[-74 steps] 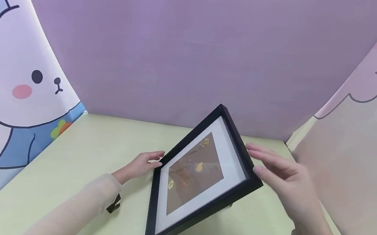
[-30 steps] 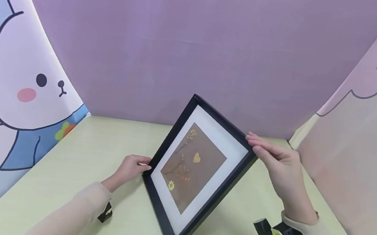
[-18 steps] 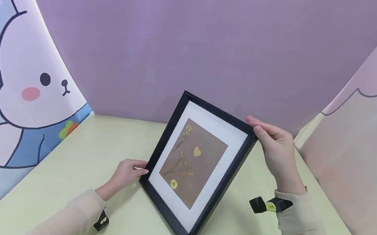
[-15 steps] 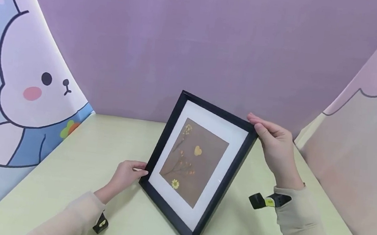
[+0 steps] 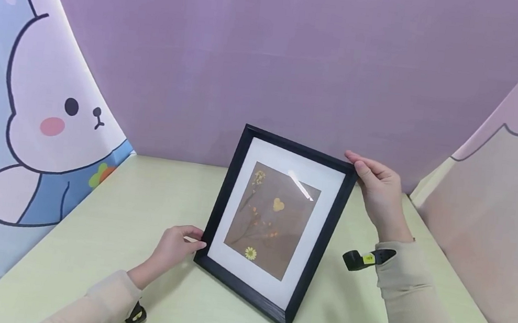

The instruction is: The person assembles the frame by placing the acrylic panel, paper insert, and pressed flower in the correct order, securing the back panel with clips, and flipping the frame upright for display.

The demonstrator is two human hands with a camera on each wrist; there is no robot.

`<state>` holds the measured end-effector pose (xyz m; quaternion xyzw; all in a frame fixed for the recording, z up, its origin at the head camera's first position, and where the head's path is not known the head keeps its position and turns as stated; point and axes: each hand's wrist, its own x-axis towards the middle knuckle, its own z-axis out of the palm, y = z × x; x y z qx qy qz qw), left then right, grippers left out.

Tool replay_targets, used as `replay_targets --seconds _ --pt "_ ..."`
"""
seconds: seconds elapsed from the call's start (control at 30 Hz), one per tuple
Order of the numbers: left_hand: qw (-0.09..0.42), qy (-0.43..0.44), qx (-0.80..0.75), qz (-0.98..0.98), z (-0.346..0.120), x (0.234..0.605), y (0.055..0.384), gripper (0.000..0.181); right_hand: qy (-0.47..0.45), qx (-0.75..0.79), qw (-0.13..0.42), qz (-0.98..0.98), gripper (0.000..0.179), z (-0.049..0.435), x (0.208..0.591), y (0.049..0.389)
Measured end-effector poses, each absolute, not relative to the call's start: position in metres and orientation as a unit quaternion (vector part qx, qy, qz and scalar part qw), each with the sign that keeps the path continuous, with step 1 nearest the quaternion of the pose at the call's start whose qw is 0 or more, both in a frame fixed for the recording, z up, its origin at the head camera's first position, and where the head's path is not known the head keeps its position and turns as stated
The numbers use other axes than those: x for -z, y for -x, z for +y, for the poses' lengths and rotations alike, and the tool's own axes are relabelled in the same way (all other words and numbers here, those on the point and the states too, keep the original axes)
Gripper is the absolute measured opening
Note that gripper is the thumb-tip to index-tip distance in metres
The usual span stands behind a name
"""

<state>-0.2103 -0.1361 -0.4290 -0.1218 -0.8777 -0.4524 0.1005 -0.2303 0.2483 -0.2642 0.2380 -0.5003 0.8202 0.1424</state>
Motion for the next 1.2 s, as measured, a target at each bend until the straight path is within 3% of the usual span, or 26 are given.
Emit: replay_targets --seconds 0.27,0.5,0.7,1.2 --pt "0.035 0.158 0.464 -0.871 -0.138 0.429 0.218 0.017 -0.195 -0.790 0.171 -0.556 0.019 0.252 0.265 0.226" --pt "-0.074 0.258 0.524 -0.808 -0.143 0.423 0.241 0.044 -0.094 -0.694 0.235 -0.675 0.030 0.256 0.271 0.209" --pt "-0.151 0.270 0.548 -0.777 -0.147 0.414 0.249 0.052 -0.090 -0.712 0.221 -0.661 0.035 0.254 0.274 0.192" --pt "-0.163 0.242 0.594 -0.750 -0.144 0.413 0.235 0.056 -0.100 -0.699 0.209 -0.676 0.049 0.243 0.274 0.202"
